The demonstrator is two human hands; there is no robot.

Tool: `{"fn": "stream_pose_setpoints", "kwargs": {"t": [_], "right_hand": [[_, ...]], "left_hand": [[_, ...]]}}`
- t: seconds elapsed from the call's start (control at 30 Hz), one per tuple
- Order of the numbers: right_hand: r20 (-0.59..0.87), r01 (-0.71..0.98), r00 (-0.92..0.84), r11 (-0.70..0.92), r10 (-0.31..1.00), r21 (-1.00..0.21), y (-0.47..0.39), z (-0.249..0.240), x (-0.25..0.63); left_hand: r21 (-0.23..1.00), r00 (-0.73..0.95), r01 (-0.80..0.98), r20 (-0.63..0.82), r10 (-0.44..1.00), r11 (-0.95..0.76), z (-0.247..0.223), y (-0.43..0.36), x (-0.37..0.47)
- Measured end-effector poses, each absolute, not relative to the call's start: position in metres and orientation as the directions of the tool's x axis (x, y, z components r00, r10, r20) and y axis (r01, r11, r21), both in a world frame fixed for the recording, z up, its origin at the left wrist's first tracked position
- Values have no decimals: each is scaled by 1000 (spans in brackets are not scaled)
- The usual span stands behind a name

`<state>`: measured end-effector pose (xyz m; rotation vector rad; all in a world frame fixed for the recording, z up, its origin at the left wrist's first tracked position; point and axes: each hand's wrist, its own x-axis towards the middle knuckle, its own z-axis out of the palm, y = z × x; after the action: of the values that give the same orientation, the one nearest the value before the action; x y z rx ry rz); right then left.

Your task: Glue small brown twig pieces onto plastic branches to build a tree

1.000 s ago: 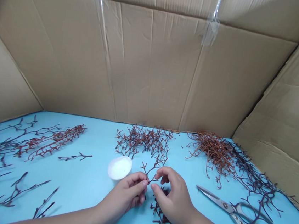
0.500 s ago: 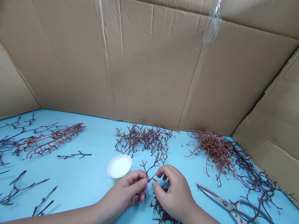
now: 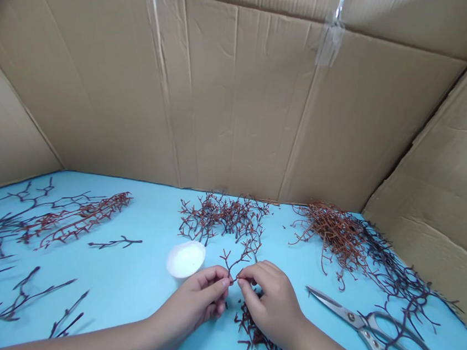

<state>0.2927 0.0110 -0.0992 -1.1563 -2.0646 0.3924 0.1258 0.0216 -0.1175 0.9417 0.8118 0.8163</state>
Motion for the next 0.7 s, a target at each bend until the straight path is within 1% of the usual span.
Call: {"fn": "stream_pose_setpoints", "kwargs": {"t": [0.17,0.33,0.7], "right_hand": [[473,629,-294,541,830,-559,11,-97,293],[463,632,-333,559,821,-537,11,-97,293],[496,648,-365,598,788,-473,10,-97,293]], "left_hand": [[905,444,-230,-230,866,358,-116,20,126],[911,449,-228,-215,867,344,-118,21,127],[919,444,-215,-211,871,332,-115,21,127]]}}
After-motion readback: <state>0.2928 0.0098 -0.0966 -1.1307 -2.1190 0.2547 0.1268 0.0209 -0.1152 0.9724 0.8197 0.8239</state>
